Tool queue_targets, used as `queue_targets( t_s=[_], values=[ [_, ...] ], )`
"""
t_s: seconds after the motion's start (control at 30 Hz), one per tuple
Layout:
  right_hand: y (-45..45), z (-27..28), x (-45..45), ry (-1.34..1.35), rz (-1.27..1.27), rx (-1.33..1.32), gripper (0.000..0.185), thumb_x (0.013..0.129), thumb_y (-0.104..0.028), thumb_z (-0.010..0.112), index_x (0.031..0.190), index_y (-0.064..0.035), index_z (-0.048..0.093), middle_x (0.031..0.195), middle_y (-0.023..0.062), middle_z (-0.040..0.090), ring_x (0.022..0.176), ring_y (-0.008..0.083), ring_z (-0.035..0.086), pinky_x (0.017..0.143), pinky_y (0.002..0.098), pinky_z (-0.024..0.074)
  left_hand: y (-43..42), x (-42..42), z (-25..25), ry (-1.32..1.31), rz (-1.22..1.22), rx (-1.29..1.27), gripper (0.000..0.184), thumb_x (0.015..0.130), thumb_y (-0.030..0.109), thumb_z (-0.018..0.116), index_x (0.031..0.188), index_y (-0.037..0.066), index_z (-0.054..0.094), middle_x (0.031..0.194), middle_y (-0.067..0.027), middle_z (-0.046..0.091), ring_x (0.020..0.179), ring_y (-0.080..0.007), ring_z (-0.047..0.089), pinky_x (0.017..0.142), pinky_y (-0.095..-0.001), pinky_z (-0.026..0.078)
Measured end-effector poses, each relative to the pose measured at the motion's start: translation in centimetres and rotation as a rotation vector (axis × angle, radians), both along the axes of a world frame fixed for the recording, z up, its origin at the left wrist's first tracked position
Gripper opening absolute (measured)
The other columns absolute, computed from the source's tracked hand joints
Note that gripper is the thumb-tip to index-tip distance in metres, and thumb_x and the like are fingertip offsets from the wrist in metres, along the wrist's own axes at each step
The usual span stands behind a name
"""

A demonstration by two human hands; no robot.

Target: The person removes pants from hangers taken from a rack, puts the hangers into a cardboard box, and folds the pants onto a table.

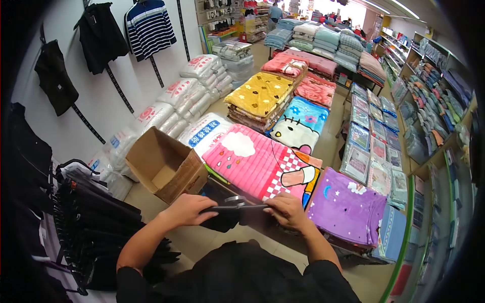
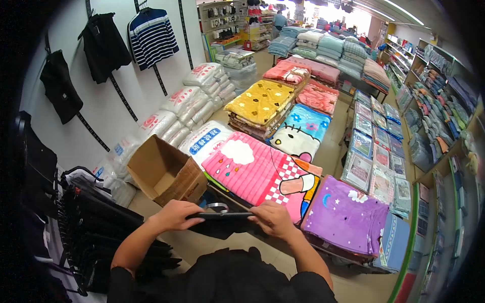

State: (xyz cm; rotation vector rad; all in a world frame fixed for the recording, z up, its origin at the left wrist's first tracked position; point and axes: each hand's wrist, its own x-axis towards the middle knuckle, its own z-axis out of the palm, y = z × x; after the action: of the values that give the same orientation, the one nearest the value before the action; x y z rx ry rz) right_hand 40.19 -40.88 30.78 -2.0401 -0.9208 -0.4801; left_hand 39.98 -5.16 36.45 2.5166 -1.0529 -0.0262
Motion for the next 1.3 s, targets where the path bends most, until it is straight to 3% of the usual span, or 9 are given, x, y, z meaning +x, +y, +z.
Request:
queue_targets(
  t_s=[0.3, 0.43, 0.67, 0.73, 0.83, 0.93, 1.0, 1.07, 1.3],
  values=[
    [-3.9, 3.5, -9.2, -0.213, -0.714, -0.086, 0.025, 0.077, -0.009, 0.08, 0.101, -0.0044, 0.072, 0.1, 0.0131, 0.073, 0.097, 0.0342, 0.066, 0.09, 0.0451, 0.0491, -8.6, 4.6, -2.2, -0.145, -0.371, -0.26, 0.021, 0.084, 0.019, 0.08, 0.1, 0.008, 0.072, 0.079, -0.0144, 0.069, 0.07, -0.0336, 0.068, 0.061, -0.0415, 0.053],
    [-5.8, 2.2, -17.8, -0.329, -1.013, 0.215, 0.007, 0.088, -0.003, 0.06, 0.086, -0.0009, 0.066, 0.088, 0.012, 0.071, 0.081, 0.0271, 0.063, 0.077, 0.0353, 0.0492, -14.6, 4.2, -1.6, -0.105, -0.45, -0.356, 0.02, 0.086, 0.02, 0.078, 0.097, 0.006, 0.07, 0.073, -0.0151, 0.066, 0.067, -0.0344, 0.067, 0.058, -0.0428, 0.051],
    [-7.1, -18.1, -29.3, 0.888, -1.263, 0.923, 0.038, 0.106, -0.029, 0.052, 0.085, -0.0004, 0.066, 0.075, 0.0088, 0.069, 0.07, 0.0153, 0.064, 0.065, 0.0299, 0.048, -24.0, 1.2, 3.2, 0.098, -0.516, -0.442, 0.021, 0.092, 0.02, 0.075, 0.102, 0.002, 0.074, 0.074, -0.0143, 0.069, 0.061, -0.0199, 0.066, 0.059, -0.0312, 0.049],
    [-6.8, -24.2, -30.9, 1.308, -1.048, 1.111, 0.062, 0.107, -0.055, 0.032, 0.118, -0.003, 0.063, 0.1, 0.0141, 0.074, 0.08, 0.0243, 0.069, 0.078, 0.0379, 0.053, -26.3, 0.2, 3.9, 0.198, -0.511, -0.511, 0.02, 0.093, 0.021, 0.075, 0.103, 0.003, 0.075, 0.068, -0.0121, 0.065, 0.057, -0.0191, 0.063, 0.055, -0.0321, 0.047],
    [-8.0, -28.6, -30.6, 1.454, -0.769, 1.76, 0.075, 0.104, -0.065, 0.028, 0.14, -0.0021, 0.049, 0.133, 0.0236, 0.063, 0.109, 0.0339, 0.066, 0.096, 0.0444, 0.0513, -29.3, -0.6, 5.2, 0.392, -0.467, -0.542, 0.024, 0.096, 0.023, 0.073, 0.104, 0.001, 0.075, 0.069, -0.0049, 0.067, 0.062, -0.0069, 0.058, 0.056, -0.0269, 0.046],
    [-11.2, -27.6, -27.8, 0.994, -0.621, 2.39, 0.088, 0.1, -0.073, 0.027, 0.153, -0.0039, 0.034, 0.157, 0.0274, 0.038, 0.135, 0.0404, 0.05, 0.111, 0.0516, 0.0418, -31.4, 0.4, 5.1, 0.455, -0.465, -0.585, 0.027, 0.098, 0.023, 0.07, 0.107, -0.002, 0.073, 0.074, 0.0004, 0.065, 0.07, -0.0059, 0.057, 0.062, -0.0245, 0.046],
    [-15.6, -29.2, -27.2, 0.571, -0.485, 2.41, 0.094, 0.096, -0.078, 0.028, 0.158, -0.0085, 0.03, 0.163, 0.027, 0.027, 0.146, 0.0392, 0.037, 0.116, 0.0541, 0.0358, -32.2, 1.5, 4.8, 0.485, -0.438, -0.603, 0.028, 0.098, 0.022, 0.069, 0.106, -0.005, 0.072, 0.078, -0.0007, 0.066, 0.076, -0.0069, 0.058, 0.066, -0.0242, 0.046],
    [-20.8, -30.6, -27.0, 0.283, -0.254, 2.352, 0.093, 0.093, -0.081, 0.03, 0.157, -0.0129, 0.036, 0.16, 0.0208, 0.036, 0.143, 0.0382, 0.041, 0.118, 0.0549, 0.0329, -32.6, 3.1, 3.6, 0.447, -0.395, -0.574, 0.028, 0.098, 0.021, 0.069, 0.106, -0.005, 0.072, 0.079, -0.0014, 0.066, 0.076, -0.008, 0.058, 0.068, -0.0253, 0.046],
    [-27.6, -23.2, -22.6, 0.238, -0.687, 2.426, 0.089, 0.092, -0.081, 0.035, 0.154, -0.0181, 0.045, 0.156, 0.0076, 0.046, 0.143, 0.0355, 0.041, 0.121, 0.0538, 0.0282, -31.8, 6.4, -2.1, 0.527, -0.229, -0.528, 0.037, 0.093, 0.028, 0.071, 0.103, -0.008, 0.072, 0.076, 0.0005, 0.062, 0.07, -0.0086, 0.052, 0.064, -0.0252, 0.04]
  ],
)
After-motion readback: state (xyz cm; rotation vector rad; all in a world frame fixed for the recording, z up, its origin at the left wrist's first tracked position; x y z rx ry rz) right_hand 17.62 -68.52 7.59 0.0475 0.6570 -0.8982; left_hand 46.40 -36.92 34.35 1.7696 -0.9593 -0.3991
